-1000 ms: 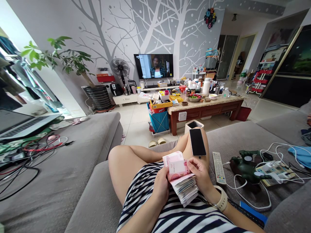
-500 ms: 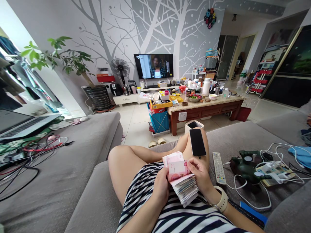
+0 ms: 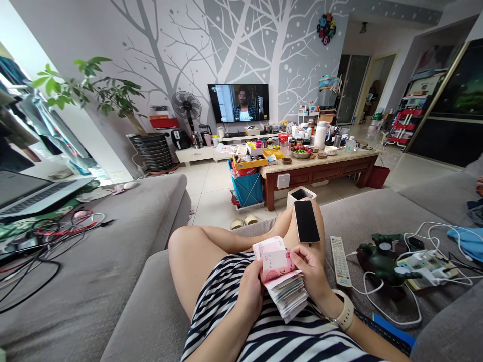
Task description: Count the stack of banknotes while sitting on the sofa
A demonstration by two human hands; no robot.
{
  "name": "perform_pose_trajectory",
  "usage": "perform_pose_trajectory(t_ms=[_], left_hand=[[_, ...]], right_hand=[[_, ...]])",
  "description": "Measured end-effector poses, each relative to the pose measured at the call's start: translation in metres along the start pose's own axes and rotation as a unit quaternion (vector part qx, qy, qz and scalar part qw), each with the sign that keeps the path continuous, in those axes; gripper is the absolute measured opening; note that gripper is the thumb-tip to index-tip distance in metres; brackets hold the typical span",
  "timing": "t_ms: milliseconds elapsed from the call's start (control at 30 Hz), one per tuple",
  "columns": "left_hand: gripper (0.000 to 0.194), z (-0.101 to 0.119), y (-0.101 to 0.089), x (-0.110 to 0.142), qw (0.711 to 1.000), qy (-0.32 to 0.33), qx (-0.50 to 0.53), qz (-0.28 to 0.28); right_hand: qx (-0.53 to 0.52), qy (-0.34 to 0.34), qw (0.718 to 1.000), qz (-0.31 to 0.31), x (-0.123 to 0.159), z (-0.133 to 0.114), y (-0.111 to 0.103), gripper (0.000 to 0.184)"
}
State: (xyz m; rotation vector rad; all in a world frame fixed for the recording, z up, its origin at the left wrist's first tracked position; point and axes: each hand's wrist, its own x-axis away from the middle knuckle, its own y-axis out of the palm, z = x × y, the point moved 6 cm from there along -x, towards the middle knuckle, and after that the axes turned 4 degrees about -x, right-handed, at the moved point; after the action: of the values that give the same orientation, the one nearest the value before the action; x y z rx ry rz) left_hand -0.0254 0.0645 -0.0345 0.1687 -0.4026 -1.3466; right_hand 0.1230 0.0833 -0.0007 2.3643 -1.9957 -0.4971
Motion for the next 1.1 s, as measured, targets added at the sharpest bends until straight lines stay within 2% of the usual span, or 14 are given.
perform_pose_trajectory(t_ms=[1100], left_hand=[[0.022, -0.0009, -0.0002, 0.0005, 1.000, 0.001, -0.008, -0.006]], right_hand=[[-0.006, 0.011, 1.000, 0.000, -0.0001, -0.0003, 0.0004, 0.030]])
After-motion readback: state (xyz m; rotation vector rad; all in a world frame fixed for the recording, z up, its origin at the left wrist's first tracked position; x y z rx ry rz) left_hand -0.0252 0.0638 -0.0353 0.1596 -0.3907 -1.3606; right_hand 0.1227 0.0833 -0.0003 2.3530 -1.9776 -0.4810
